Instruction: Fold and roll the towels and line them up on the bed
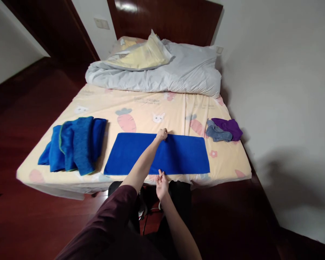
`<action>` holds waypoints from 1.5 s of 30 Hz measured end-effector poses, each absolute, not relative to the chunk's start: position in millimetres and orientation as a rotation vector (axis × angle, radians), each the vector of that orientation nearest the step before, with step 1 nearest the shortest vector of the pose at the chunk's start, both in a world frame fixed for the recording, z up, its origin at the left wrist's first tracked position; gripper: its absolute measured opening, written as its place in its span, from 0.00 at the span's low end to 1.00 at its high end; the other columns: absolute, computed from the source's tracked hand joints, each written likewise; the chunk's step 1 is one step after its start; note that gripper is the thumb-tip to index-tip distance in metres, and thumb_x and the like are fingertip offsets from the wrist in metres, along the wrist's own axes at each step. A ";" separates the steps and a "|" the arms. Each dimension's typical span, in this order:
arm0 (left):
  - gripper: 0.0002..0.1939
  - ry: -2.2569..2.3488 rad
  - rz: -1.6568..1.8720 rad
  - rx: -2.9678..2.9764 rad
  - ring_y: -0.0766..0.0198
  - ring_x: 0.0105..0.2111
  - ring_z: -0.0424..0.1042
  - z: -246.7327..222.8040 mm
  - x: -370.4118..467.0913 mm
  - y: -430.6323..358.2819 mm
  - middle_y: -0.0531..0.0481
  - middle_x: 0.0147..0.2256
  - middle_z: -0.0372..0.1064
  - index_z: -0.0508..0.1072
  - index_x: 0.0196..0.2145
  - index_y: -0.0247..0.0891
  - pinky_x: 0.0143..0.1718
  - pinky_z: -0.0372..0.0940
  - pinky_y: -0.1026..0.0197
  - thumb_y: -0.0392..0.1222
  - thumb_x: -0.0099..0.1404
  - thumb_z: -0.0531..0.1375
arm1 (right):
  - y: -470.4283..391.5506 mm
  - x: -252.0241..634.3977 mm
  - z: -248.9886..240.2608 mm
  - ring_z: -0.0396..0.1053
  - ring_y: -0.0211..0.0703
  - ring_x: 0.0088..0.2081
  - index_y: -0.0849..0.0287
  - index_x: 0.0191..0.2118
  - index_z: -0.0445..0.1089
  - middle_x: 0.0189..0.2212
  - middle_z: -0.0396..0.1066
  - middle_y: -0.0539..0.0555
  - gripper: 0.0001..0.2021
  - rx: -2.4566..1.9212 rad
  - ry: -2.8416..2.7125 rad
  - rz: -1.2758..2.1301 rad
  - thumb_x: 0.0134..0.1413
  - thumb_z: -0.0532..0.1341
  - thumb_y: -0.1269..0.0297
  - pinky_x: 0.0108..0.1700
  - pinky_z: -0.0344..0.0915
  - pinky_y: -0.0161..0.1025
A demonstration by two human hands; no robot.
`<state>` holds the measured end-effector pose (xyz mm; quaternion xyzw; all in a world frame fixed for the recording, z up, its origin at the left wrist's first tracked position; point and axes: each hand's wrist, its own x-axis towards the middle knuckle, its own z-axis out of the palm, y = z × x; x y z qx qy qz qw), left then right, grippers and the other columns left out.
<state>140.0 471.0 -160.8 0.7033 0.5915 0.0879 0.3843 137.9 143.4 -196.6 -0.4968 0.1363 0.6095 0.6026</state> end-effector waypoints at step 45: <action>0.20 1.201 1.116 1.886 0.60 0.37 0.76 116.2 8.1 364.2 0.42 0.37 0.78 0.76 0.39 0.34 0.37 0.68 0.63 0.56 0.63 0.63 | 125.7 276.1 9.5 0.60 0.39 0.29 0.58 0.28 0.71 0.23 0.65 0.47 0.29 -1.296 -0.737 0.614 0.49 0.66 0.32 0.34 0.60 0.35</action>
